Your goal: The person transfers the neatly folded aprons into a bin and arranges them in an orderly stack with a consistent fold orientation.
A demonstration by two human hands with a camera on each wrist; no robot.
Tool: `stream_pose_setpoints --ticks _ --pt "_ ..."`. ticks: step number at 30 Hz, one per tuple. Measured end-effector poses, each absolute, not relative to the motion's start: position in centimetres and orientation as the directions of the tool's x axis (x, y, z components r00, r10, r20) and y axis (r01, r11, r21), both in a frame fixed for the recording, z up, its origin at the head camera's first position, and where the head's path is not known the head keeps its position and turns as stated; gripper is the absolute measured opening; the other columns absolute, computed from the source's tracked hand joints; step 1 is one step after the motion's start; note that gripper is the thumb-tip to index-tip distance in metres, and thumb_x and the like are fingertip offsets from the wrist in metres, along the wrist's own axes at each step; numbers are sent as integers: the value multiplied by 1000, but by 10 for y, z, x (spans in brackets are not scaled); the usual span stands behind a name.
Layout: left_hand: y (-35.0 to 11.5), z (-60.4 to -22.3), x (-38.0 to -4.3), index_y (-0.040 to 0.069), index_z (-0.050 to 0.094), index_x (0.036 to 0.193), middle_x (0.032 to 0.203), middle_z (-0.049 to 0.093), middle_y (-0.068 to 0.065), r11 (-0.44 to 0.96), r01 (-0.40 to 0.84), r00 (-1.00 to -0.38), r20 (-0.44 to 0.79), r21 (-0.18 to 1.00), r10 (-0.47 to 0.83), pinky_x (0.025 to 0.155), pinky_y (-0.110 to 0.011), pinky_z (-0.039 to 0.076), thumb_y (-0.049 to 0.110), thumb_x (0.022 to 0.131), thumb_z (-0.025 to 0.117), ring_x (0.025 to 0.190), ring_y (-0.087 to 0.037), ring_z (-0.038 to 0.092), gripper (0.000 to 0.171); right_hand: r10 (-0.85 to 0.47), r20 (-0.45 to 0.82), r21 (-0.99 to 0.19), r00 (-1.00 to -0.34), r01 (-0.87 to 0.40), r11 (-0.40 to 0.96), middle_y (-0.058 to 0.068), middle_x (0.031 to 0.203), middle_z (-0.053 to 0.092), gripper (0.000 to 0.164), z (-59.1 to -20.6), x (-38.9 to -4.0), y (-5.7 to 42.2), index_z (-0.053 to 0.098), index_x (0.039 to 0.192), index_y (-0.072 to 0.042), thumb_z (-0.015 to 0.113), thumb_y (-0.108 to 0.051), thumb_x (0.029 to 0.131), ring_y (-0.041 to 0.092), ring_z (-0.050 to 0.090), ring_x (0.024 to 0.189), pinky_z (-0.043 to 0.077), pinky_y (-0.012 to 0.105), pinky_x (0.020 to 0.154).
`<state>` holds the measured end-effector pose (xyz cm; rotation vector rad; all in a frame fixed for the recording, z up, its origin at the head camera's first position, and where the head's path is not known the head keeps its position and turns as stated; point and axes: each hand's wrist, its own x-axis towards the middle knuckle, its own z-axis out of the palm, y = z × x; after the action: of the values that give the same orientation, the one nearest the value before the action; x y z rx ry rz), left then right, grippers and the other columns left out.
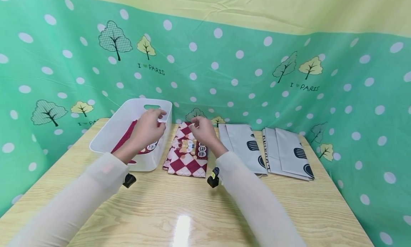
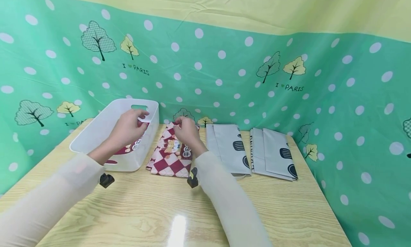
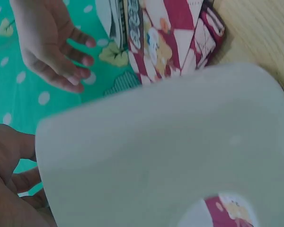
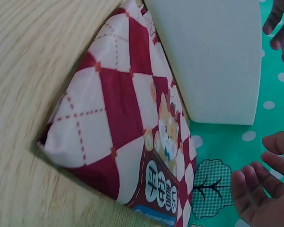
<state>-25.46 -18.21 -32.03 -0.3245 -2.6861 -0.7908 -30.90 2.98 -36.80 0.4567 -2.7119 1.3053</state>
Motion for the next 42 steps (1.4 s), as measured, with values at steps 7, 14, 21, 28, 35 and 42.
stream_pose_setpoints --ticks 7,14,21,28,35,42 --pt "-163 -323 -249 -3 62 131 119 62 -20 857 423 -865 413 292 286 87 -50 57 7 95 64 106 -35 59 37 -283 211 -718 -936 -345 604 8 99 67 30 -373 -308 41 66 127 -2 61 -19 103 19 61 75 53 31 63" --pt "-147 -335 -238 -3 64 126 112 64 -19 822 570 -729 457 -7 510 83 -45 56 7 92 66 96 -35 61 36 -358 211 -592 -909 -411 693 8 101 69 31 -379 -304 48 67 126 -2 65 -19 100 20 64 87 55 33 76" --pt "-133 -352 -226 3 67 126 107 64 -14 771 623 -691 369 -131 621 88 -44 53 15 93 66 97 -31 59 35 -448 187 -446 -874 -482 754 17 121 69 37 -386 -299 56 66 130 1 68 -19 99 32 63 113 54 44 94" --pt "-131 -375 -216 6 66 128 114 65 -13 763 633 -717 273 -131 642 83 -44 55 19 92 69 98 -30 60 38 -495 73 -201 -866 -499 843 14 139 59 52 -391 -285 60 58 144 -13 68 -35 99 38 52 125 43 57 103" --pt "-135 -396 -211 6 66 129 113 64 -11 761 635 -726 234 -132 647 81 -45 55 24 98 66 97 -30 60 36 -563 -43 -99 -825 -558 824 14 150 48 60 -397 -276 64 44 155 -18 60 -42 102 37 43 135 39 59 108" --pt "-142 -408 -214 7 65 129 113 63 -12 788 610 -770 174 -85 614 87 -48 53 30 99 65 100 -32 60 38 -629 -104 -76 -770 -624 777 9 152 48 56 -399 -273 68 49 153 -21 58 -45 103 33 42 139 36 57 113"
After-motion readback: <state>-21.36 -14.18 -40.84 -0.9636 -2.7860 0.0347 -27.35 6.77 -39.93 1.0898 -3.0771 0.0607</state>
